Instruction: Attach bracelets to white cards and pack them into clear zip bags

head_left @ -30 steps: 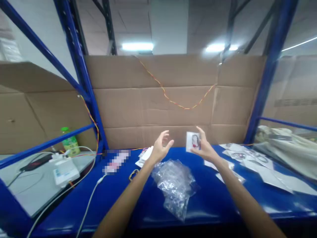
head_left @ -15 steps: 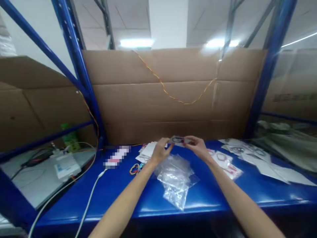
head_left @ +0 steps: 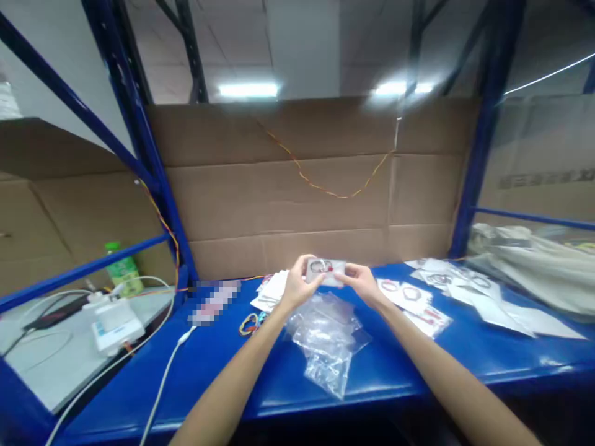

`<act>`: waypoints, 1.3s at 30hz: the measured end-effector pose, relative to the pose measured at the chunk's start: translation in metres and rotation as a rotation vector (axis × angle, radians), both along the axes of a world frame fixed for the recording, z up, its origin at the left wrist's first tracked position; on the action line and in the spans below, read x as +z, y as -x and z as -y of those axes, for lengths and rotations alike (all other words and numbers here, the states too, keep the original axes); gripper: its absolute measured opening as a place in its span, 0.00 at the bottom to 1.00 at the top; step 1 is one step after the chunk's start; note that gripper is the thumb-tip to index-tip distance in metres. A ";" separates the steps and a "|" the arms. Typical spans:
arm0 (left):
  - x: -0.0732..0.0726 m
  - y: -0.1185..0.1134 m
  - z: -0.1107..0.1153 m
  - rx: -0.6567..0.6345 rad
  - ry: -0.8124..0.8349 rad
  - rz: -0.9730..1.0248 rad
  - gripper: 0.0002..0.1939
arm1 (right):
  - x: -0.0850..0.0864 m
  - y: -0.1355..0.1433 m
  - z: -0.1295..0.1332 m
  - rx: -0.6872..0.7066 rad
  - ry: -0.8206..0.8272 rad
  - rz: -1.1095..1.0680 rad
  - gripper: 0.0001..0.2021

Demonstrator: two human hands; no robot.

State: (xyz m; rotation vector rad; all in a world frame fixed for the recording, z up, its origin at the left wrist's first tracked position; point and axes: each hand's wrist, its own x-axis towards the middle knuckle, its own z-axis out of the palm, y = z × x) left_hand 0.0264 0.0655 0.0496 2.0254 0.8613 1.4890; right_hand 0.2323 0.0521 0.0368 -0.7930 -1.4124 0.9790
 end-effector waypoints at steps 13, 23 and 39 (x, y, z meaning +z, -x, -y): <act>0.007 0.008 -0.001 -0.132 0.231 0.117 0.20 | -0.005 0.011 0.000 0.049 0.053 -0.045 0.25; 0.007 0.010 -0.002 -0.135 0.271 0.116 0.18 | -0.010 0.010 -0.004 0.078 0.053 -0.033 0.24; 0.005 0.016 -0.014 0.055 0.223 0.214 0.26 | -0.016 0.003 -0.016 -0.064 0.035 -0.094 0.21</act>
